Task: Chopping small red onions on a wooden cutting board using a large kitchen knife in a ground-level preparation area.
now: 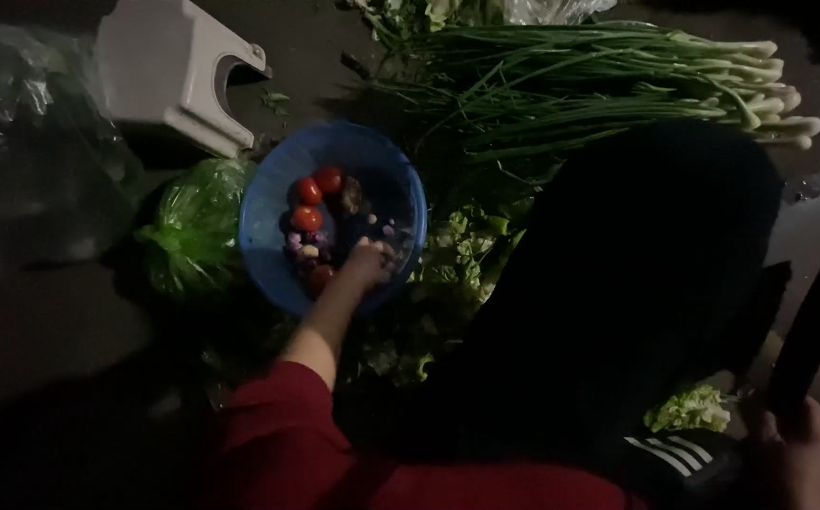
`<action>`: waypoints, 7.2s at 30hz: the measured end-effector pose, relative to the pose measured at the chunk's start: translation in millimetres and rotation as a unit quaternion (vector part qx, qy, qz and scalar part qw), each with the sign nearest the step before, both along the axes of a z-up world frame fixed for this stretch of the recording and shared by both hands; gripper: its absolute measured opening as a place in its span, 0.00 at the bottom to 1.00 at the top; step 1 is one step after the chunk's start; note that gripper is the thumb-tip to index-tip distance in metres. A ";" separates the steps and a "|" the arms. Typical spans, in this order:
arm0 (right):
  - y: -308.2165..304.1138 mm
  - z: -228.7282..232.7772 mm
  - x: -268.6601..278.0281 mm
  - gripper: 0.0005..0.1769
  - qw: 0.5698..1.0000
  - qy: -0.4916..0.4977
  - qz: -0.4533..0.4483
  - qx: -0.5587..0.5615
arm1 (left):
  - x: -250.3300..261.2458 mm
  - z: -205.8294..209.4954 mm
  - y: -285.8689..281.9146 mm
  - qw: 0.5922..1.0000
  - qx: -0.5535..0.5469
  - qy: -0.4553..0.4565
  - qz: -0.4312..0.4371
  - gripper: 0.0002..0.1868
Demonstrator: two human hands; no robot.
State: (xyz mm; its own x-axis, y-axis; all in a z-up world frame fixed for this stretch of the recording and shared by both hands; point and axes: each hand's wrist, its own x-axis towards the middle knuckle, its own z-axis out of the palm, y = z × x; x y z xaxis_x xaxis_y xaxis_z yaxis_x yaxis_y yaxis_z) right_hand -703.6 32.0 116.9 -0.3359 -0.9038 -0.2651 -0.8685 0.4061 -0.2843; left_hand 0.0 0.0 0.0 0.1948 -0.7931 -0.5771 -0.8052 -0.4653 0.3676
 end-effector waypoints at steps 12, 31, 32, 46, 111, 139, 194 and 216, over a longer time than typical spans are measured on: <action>0.3 4.4 6.7 0.27 0.997 -0.040 -0.068 -0.011 | -36.3 45.1 -30.5 0.977 0.158 -0.115 0.091 0.21; -39.7 106.0 90.5 0.22 0.974 -0.181 -0.125 0.046 | -70.9 359.3 -122.2 0.685 -0.171 0.614 0.354 0.06; -37.7 98.3 84.9 0.22 0.969 -0.197 -0.143 0.032 | -87.1 368.9 -134.0 0.676 -0.180 0.653 0.291 0.06; -25.1 114.3 90.4 0.24 0.964 -0.218 -0.141 0.050 | -491.0 186.4 -184.6 0.835 0.103 0.534 0.086 0.11; -28.2 145.7 112.9 0.17 0.970 -0.188 -0.057 0.146 | -528.5 190.0 -144.4 0.981 -0.108 0.105 -0.123 0.17; -26.2 156.8 116.8 0.20 0.977 -0.172 -0.057 0.115 | -522.2 212.1 -139.1 0.975 -0.121 0.164 -0.091 0.15; -31.7 182.9 112.2 0.15 0.971 -0.094 -0.076 0.207 | -531.1 243.7 -133.4 0.977 -0.074 0.191 -0.061 0.17; -34.0 194.3 116.5 0.16 0.969 -0.119 -0.090 0.195 | -529.3 236.0 -135.3 0.978 -0.063 0.190 -0.061 0.17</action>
